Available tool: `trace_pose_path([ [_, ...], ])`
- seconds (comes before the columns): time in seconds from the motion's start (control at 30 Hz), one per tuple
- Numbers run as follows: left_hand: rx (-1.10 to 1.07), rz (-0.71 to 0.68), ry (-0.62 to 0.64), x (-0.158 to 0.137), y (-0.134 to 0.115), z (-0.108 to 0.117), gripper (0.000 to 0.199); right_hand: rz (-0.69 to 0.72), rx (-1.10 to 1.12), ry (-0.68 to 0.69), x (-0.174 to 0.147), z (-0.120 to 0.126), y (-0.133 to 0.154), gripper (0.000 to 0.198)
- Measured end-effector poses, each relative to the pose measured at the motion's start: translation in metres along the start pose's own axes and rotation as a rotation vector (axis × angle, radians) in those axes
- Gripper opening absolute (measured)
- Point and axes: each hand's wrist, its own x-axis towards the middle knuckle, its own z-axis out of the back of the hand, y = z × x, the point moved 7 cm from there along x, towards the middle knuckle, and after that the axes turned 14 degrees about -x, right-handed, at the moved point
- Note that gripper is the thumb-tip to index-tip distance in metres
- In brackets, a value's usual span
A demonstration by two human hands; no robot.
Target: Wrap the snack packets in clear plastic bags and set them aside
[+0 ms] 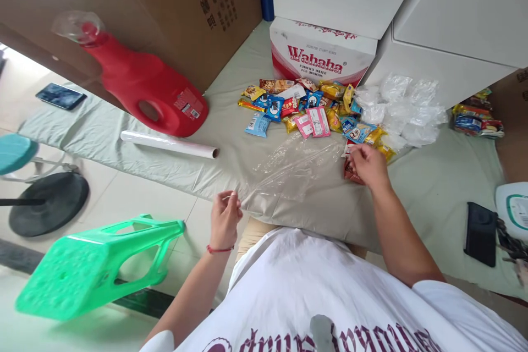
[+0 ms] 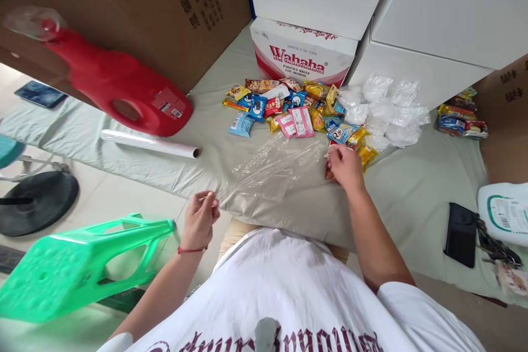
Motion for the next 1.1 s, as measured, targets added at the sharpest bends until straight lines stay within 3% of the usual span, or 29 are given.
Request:
trace_pose_path([
  [0.07,0.153,-0.324,-0.058,-0.01,-0.031,0.005,0.028,-0.111,0.135,0.25,-0.032,-0.037,-0.014,0.053],
  [0.1,0.25,-0.47,-0.006,-0.013,-0.046,-0.005,0.022,-0.126,0.174,0.343,-0.047,-0.055,-0.014,0.056],
  [0.2,0.509,-0.777,0.388,-0.009,-0.069,-0.072,0.024,-0.128,0.256,0.398,-0.069,-0.095,0.001,0.056],
  [0.3,0.697,-0.896,0.747,0.018,-0.059,-0.143,0.037,-0.164,0.376,0.313,-0.069,-0.106,0.019,0.049],
  [0.37,0.861,-0.878,0.839,0.042,-0.041,-0.171,0.043,-0.181,0.454,0.328,-0.068,-0.098,0.022,0.047],
  [0.47,1.014,-0.828,0.803,0.058,-0.016,-0.176,0.05,-0.241,0.527,0.48,-0.077,-0.076,0.004,0.05],
  [0.57,1.027,-0.827,0.662,0.046,-0.002,-0.154,0.054,-0.329,0.523,0.552,-0.088,-0.049,-0.032,0.056],
  [0.67,1.007,-0.792,0.547,0.027,0.002,-0.129,0.055,-0.314,0.386,0.52,-0.092,-0.029,-0.06,0.058],
  [0.77,0.99,-0.775,0.443,0.016,-0.006,-0.112,0.053,-0.204,0.131,0.356,-0.082,-0.006,-0.068,0.054],
  [0.87,0.951,-0.869,0.293,0.009,-0.03,-0.107,0.046,-0.112,-0.065,0.076,-0.059,0.027,-0.051,0.045],
  [0.97,0.904,-0.97,0.405,0.002,-0.04,-0.131,0.039,0.016,-0.194,-0.137,-0.022,0.047,-0.012,0.037],
  [1.03,0.911,-0.953,0.513,0.006,-0.033,-0.153,0.041,0.115,-0.274,-0.157,0.012,0.038,0.019,0.033],
  [1.1,0.964,-0.895,0.546,0.016,-0.02,-0.169,0.045,0.161,-0.375,-0.071,0.049,0.013,0.044,0.031],
])
